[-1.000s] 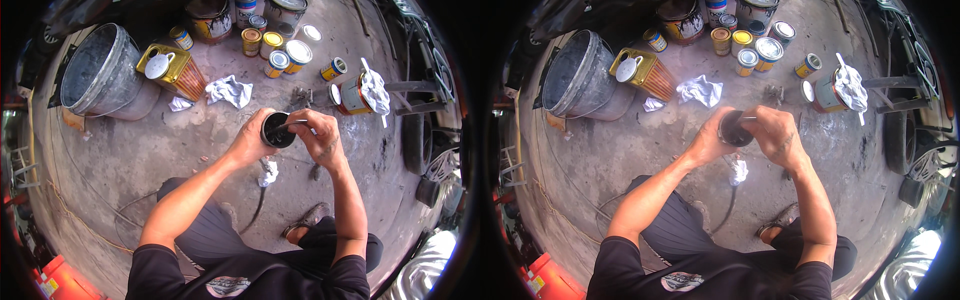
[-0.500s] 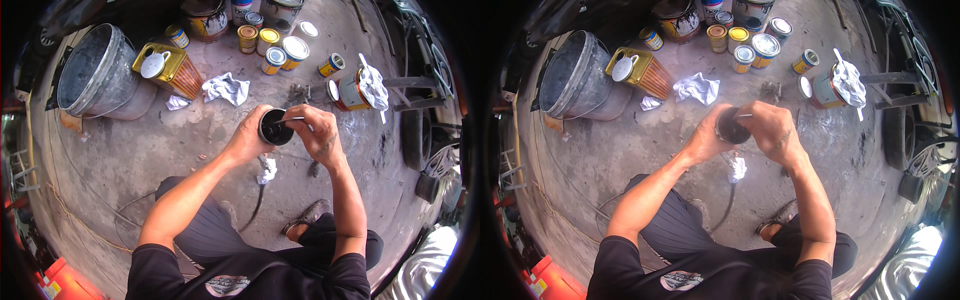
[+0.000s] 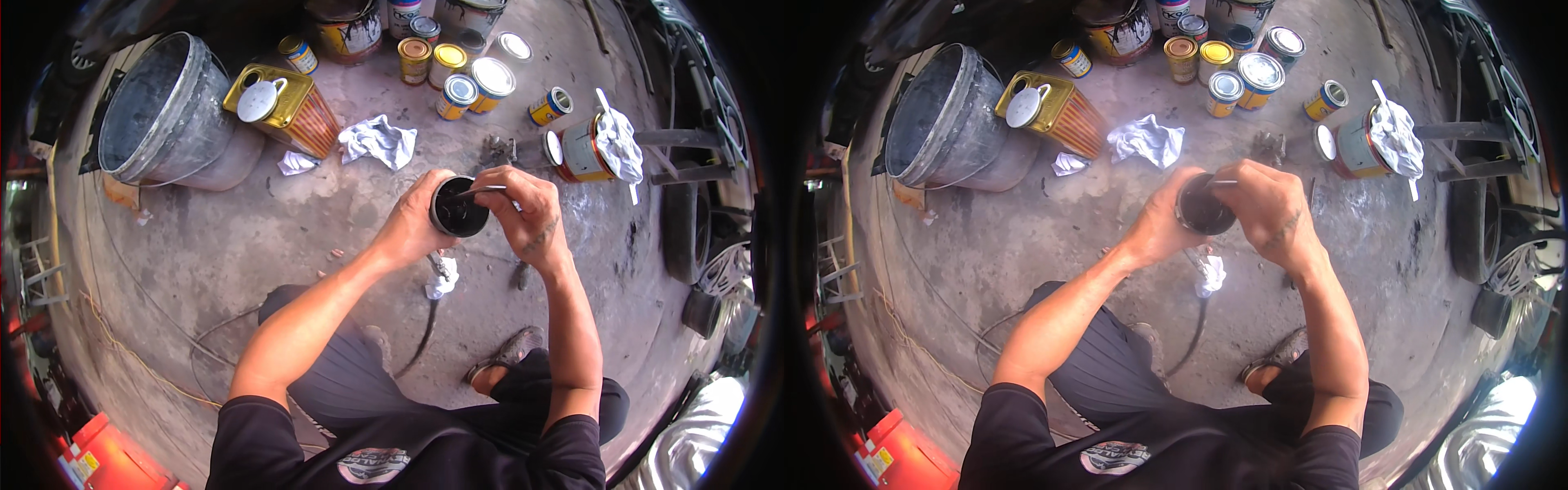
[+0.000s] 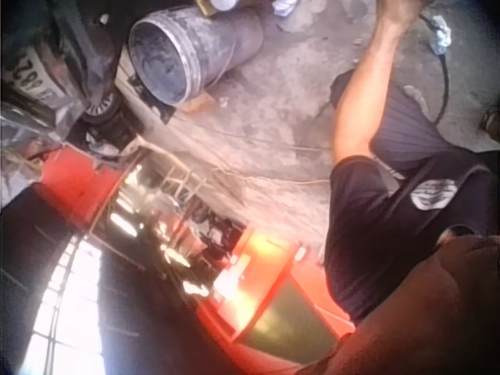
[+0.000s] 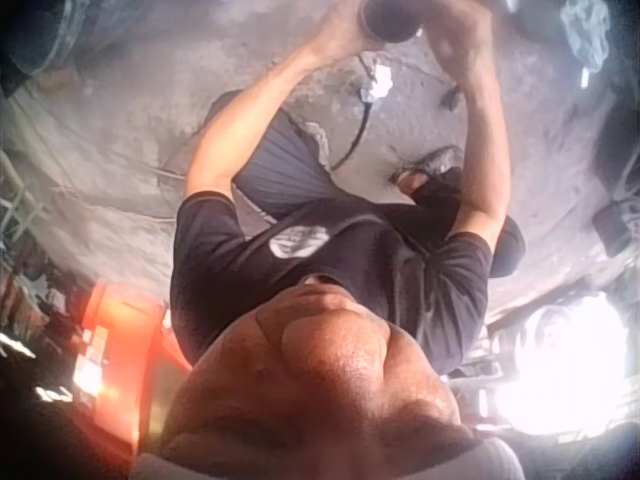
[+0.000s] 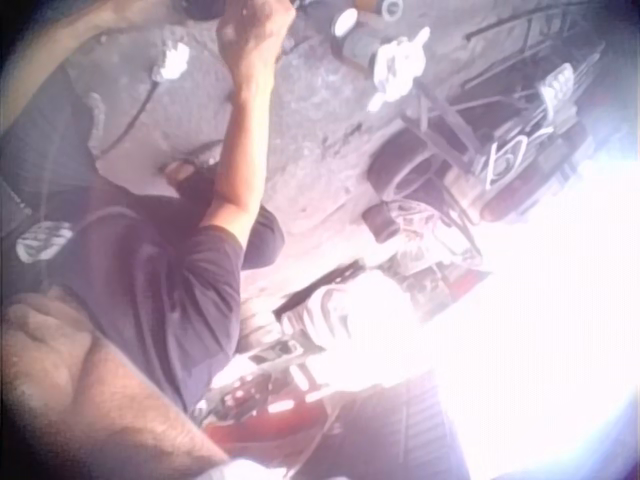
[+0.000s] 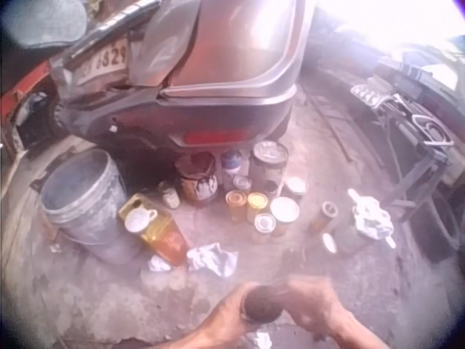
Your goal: The person sits on the floor of a workshop and opens several paint cans using a screwdriver. They pour contents from multiple cans into a single container and stir the mixture with a metal rod.
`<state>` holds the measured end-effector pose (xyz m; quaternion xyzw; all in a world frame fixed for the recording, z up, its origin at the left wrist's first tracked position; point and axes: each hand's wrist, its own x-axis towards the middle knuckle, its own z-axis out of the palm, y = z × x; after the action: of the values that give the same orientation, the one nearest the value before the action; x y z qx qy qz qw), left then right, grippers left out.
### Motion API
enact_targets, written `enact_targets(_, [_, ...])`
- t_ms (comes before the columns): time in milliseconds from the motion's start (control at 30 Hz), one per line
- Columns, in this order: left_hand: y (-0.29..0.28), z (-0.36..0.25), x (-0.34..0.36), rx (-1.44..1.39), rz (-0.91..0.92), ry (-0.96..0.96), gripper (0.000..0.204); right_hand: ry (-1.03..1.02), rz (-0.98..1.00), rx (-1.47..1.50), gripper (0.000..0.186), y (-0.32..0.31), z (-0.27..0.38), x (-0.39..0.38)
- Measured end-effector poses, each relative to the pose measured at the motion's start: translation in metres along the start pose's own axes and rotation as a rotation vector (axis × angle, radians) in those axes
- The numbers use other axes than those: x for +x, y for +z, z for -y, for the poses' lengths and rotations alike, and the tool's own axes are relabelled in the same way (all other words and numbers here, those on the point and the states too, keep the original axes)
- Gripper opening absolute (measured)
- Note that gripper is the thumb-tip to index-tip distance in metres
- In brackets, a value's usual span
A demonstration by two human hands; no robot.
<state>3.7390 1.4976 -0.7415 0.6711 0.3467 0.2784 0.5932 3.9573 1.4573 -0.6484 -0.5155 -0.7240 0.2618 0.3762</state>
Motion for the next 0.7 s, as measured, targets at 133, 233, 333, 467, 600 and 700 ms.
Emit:
enact_targets(133, [-0.0008,0.0006,-0.0006,-0.013,0.008,0.001,0.08,0.052,0.047,-0.019,0.012,-0.0002,-0.0004,0.0005])
enact_targets(233, [0.0,0.0,-0.0008,0.0,-0.001,0.022,0.08,-0.001,0.019,0.002,0.012,-0.0013,-0.0009,0.0007])
enact_targets(333, [0.0003,-0.0008,-0.0011,-0.037,0.011,-0.021,0.08,0.007,0.072,0.017,0.01,-0.0027,-0.0011,0.0007])
enact_targets(467, [-0.0007,-0.0009,-0.0007,-0.027,0.02,-0.022,0.081,0.019,0.014,-0.008,0.011,-0.0029,-0.0013,0.0004])
enact_targets(600, [-0.001,-0.0009,0.0001,-0.007,0.017,-0.032,0.081,-0.007,0.079,0.049,0.014,-0.0035,-0.0019,-0.0006])
enact_targets(700, [-0.0004,-0.0011,0.0,-0.01,0.009,0.014,0.081,0.082,0.0,-0.017,0.012,-0.0033,-0.0018,-0.0015])
